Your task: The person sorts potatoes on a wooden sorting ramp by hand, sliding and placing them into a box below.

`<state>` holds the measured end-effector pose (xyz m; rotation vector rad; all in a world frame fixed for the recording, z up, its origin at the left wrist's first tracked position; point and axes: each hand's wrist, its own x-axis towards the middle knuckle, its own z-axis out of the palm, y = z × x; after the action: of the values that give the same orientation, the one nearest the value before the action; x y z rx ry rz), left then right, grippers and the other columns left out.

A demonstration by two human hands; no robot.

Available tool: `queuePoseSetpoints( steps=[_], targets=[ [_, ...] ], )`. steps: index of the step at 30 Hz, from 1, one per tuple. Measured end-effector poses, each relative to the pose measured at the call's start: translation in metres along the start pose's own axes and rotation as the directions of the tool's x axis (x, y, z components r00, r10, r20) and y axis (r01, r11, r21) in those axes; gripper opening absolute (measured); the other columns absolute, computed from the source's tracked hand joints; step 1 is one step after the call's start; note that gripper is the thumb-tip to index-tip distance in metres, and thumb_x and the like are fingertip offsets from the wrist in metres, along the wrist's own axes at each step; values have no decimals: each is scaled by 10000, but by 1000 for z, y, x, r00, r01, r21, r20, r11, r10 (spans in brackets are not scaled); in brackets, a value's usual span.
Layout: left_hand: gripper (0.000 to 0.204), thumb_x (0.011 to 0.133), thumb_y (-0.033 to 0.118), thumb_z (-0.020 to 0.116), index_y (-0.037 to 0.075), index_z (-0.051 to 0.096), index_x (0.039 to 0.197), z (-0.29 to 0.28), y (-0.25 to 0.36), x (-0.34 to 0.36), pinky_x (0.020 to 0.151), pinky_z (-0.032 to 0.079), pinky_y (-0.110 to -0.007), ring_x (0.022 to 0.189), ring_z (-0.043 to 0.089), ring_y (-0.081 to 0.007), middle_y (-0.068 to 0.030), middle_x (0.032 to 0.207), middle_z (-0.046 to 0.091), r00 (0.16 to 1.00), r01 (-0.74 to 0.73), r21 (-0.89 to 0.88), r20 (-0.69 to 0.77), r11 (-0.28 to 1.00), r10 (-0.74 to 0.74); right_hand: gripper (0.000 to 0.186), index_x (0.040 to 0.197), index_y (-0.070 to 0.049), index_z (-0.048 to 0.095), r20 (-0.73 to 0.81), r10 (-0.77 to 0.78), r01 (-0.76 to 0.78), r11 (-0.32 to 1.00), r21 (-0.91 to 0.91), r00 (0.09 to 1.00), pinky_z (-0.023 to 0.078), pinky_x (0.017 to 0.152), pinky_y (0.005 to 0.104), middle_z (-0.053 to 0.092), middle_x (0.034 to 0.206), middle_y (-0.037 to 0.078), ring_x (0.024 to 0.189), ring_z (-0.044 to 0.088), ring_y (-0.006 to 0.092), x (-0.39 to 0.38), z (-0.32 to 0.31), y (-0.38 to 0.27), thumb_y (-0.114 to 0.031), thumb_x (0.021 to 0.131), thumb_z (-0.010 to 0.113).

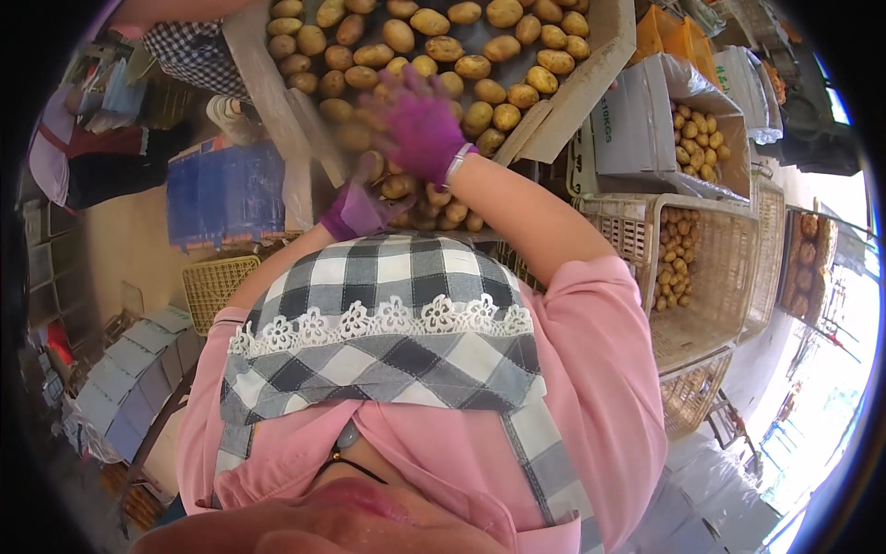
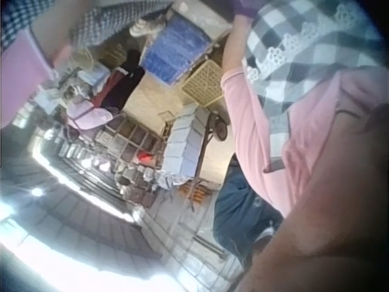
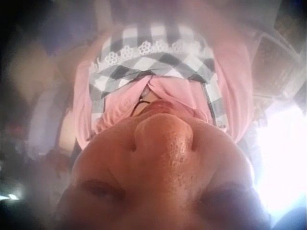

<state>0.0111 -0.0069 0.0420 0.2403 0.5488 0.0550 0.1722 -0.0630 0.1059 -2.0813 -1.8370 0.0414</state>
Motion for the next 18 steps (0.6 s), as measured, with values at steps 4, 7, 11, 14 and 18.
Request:
queuePoseSetpoints(
  steps=[4,7,11,14,18],
  targets=[
    [320,936,304,527,64,525,1148,10,15,-15,960,463,-396,1209,421,-238,-92,1181,528,953,-297,933,277,203,124,492,1283,-134,490,148,-166,196,957,-215,975,285,1052,520,426,1359,132,1254,391,382,-22,15,6,-318,834,574],
    [253,923,297,551,84,587,1053,-8,5,-8,970,452,-446,1203,423,-256,-58,1078,575,960,-281,916,262,287,101,348,1084,-48,616,10,-61,58,977,206,998,455,907,461,552,1154,174,1118,504,341,-12,-21,45,-245,797,619],
    [849,820,518,641,146,197,1441,10,6,-3,1071,307,-537,1331,262,-386,-115,1472,231,985,170,-118,50,978,-165,418,1084,-68,591,-303,385,-400,916,14,872,353,990,565,460,1290,233,1190,463,377,18,-11,104,-358,784,609],
    [736,912,600,378,103,203,1426,8,6,5,1088,307,-514,1329,285,-364,-156,1462,232,966,248,-326,149,912,-210,667,1366,-121,404,-64,357,-351,842,-410,932,187,994,705,339,1431,211,1300,339,397,58,31,45,-508,837,531],
    [827,870,695,346,84,226,1414,22,0,-5,1066,365,-456,1317,316,-335,-174,1431,287,996,4,-180,-88,984,-20,834,1477,-212,197,262,125,-26,937,-349,957,96,1009,732,212,1518,142,1393,167,406,-3,28,-30,-570,807,542]
  ],
)
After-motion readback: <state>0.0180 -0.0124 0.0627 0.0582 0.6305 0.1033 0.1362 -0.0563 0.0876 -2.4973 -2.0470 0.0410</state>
